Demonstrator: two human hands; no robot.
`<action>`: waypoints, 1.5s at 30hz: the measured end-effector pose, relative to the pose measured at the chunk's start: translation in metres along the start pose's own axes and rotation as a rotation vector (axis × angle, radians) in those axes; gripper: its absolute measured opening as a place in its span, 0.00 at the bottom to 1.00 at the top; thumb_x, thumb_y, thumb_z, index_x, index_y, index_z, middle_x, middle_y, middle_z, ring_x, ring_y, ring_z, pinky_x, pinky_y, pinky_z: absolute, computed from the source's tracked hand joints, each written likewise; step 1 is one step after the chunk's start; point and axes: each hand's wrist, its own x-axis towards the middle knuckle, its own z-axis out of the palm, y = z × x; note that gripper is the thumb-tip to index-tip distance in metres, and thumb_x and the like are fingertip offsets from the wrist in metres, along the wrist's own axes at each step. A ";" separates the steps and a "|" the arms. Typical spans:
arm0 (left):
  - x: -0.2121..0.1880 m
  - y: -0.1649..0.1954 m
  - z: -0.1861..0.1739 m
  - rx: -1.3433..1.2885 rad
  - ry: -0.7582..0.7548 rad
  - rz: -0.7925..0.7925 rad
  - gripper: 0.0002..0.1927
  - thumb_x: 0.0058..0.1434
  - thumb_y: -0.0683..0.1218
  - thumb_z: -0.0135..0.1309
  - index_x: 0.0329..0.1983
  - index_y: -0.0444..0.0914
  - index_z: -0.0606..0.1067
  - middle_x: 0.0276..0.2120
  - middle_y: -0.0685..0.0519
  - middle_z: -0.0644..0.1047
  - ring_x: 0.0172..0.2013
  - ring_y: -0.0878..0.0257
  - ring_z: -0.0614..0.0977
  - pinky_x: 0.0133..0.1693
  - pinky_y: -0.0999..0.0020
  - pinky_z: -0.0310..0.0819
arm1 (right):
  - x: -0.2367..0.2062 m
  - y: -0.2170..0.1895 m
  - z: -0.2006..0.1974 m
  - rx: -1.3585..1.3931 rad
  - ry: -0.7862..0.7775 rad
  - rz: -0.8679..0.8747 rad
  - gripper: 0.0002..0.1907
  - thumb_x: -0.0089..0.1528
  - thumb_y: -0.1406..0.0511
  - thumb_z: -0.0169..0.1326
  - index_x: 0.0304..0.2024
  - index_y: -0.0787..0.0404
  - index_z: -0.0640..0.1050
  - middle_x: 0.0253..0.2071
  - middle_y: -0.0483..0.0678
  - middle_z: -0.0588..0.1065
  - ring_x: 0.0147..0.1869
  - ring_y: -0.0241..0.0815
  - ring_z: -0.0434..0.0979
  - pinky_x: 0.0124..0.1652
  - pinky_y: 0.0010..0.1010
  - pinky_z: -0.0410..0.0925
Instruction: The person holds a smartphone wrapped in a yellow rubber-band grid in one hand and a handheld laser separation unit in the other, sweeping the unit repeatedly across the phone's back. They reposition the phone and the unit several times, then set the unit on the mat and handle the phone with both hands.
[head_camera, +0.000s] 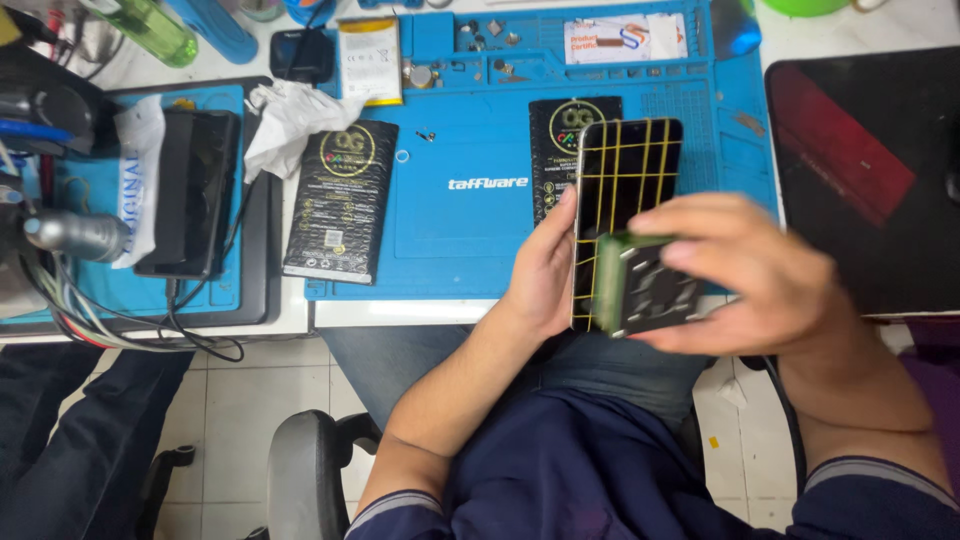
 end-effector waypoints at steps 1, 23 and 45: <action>0.001 0.003 0.005 0.011 -0.016 0.004 0.31 0.84 0.60 0.29 0.73 0.32 0.63 0.64 0.40 0.72 0.65 0.50 0.73 0.68 0.55 0.67 | 0.000 -0.002 0.005 0.015 -0.017 -0.014 0.39 0.49 0.63 0.76 0.55 0.68 0.68 0.55 0.65 0.74 0.57 0.59 0.78 0.54 0.45 0.73; 0.083 0.081 0.008 0.301 0.038 -0.122 0.29 0.75 0.61 0.34 0.63 0.38 0.71 0.54 0.44 0.79 0.54 0.52 0.81 0.58 0.54 0.75 | 0.095 0.013 -0.007 -0.102 -0.473 -0.114 0.27 0.54 0.58 0.67 0.55 0.52 0.77 0.51 0.55 0.71 0.50 0.53 0.77 0.38 0.34 0.74; 0.065 0.049 -0.017 0.253 0.186 -0.176 0.31 0.73 0.63 0.34 0.65 0.39 0.70 0.52 0.45 0.78 0.51 0.53 0.81 0.53 0.56 0.77 | 0.052 0.054 -0.010 -0.363 -0.143 -0.098 0.30 0.52 0.60 0.72 0.55 0.59 0.77 0.52 0.56 0.71 0.51 0.52 0.79 0.44 0.37 0.76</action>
